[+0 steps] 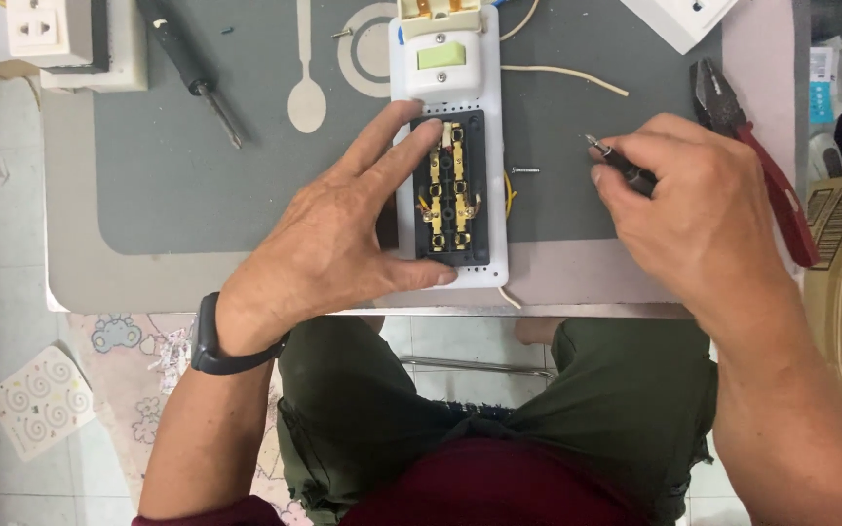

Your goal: The person assembles a white electrical outlet by securing internal components and wires with a screwdriver. They tighten screws on the terminal block, attach the front faceplate, and secure the outlet to a mounting plate.

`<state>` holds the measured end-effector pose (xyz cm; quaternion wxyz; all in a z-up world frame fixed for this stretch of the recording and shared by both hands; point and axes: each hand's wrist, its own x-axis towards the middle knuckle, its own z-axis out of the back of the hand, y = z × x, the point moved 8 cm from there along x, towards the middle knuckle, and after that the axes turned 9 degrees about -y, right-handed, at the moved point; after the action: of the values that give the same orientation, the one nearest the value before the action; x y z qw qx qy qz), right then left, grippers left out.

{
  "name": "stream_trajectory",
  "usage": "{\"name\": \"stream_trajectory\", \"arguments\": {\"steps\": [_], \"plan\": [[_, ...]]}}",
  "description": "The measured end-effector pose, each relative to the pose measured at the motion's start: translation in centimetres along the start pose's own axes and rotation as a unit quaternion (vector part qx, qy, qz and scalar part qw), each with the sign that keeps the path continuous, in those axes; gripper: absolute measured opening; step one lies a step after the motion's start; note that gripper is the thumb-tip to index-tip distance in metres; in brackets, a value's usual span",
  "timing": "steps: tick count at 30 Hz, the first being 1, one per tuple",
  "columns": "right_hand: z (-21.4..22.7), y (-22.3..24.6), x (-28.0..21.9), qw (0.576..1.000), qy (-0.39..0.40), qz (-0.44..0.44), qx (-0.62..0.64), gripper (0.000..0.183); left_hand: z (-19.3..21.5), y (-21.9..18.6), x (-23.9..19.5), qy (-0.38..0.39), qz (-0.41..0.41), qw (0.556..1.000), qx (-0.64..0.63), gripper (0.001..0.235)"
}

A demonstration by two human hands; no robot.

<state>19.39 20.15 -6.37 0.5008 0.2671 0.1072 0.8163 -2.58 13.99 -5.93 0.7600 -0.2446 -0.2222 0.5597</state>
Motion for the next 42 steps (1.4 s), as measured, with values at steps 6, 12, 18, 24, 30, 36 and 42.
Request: {"name": "stream_trajectory", "arguments": {"steps": [6, 12, 18, 24, 30, 36, 42], "plan": [[0.1, -0.1, 0.3, 1.000, 0.018, 0.006, 0.004, 0.003, 0.4, -0.1, 0.7, 0.002, 0.014, 1.000, -0.023, 0.119], [0.3, -0.2, 0.0, 1.000, -0.002, 0.006, 0.011, 0.006, 0.2, 0.1, 0.7, -0.007, 0.030, 0.999, -0.009, 0.118], [0.5, 0.6, -0.5, 0.999, -0.009, 0.047, 0.011, 0.002, 0.4, -0.1, 1.1, 0.003, 0.061, 0.998, -0.004, 0.110], [0.8, 1.4, -1.1, 0.995, -0.031, 0.095, -0.008, 0.002, 0.4, 0.2, 1.0, 0.009, 0.094, 0.996, 0.001, 0.115], [1.9, 1.8, -1.3, 0.992, -0.055, 0.087, 0.069, 0.014, 0.4, 0.2, 0.9, 0.000, 0.043, 0.999, -0.005, 0.114], [3.7, 1.7, -2.1, 0.992, -0.028, -0.051, 0.112, 0.011, 0.5, -0.2, 0.1, -0.040, -0.011, 0.999, 0.015, 0.117], [2.8, 1.8, -2.9, 0.969, -0.003, -0.140, 0.203, 0.006, 1.2, 0.8, 0.3, -0.045, 0.010, 0.998, -0.040, 0.111]]}}
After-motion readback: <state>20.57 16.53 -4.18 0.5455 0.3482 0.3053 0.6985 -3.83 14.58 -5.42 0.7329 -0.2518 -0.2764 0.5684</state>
